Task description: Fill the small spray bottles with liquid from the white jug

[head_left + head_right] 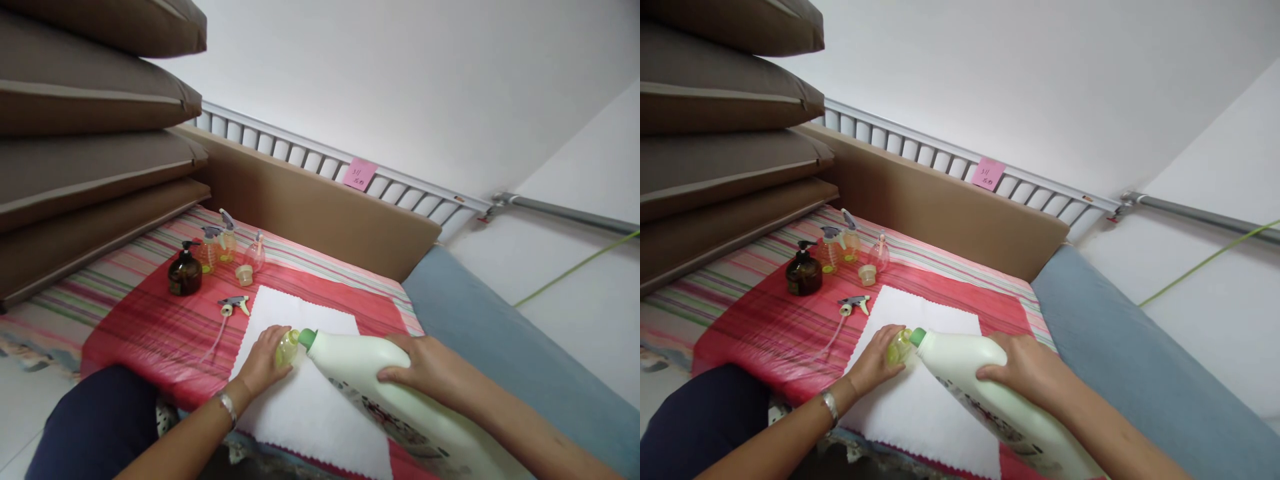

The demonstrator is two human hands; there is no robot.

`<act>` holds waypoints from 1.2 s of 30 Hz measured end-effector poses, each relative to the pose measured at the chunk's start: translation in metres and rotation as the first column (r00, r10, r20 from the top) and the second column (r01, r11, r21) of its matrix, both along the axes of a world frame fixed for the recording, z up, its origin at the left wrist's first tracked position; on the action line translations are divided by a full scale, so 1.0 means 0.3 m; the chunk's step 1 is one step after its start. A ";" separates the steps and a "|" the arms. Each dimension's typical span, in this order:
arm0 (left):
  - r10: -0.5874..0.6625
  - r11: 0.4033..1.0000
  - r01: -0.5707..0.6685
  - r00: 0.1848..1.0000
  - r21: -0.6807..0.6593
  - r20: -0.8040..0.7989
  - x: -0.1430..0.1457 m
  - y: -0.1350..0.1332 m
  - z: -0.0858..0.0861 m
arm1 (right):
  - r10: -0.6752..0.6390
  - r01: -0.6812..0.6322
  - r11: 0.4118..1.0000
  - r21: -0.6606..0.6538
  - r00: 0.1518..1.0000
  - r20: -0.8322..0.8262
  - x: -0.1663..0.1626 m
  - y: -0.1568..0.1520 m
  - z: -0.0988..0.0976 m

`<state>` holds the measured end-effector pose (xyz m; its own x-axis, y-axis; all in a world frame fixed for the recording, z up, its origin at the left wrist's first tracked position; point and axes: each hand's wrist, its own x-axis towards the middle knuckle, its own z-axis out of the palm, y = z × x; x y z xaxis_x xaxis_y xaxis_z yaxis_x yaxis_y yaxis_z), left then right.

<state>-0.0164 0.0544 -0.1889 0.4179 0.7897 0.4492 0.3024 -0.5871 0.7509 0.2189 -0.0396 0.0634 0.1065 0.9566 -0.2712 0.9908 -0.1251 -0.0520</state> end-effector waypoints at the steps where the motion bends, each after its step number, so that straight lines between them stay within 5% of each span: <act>1: 0.000 1.000 0.000 1.000 0.002 0.001 0.000 0.000 -0.001 | -0.005 0.005 1.000 -0.002 1.000 0.004 0.000 0.000 0.002; 36: -0.006 1.000 0.007 1.000 0.009 -0.012 0.000 0.001 -0.005 | 0.011 -0.011 1.000 -0.005 0.999 0.034 -0.028 0.014 0.037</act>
<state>-0.0163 0.0548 -0.1905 0.4284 0.7827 0.4514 0.3075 -0.5961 0.7417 0.2106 -0.0353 0.0744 0.1055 0.9564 -0.2723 0.9933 -0.1146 -0.0178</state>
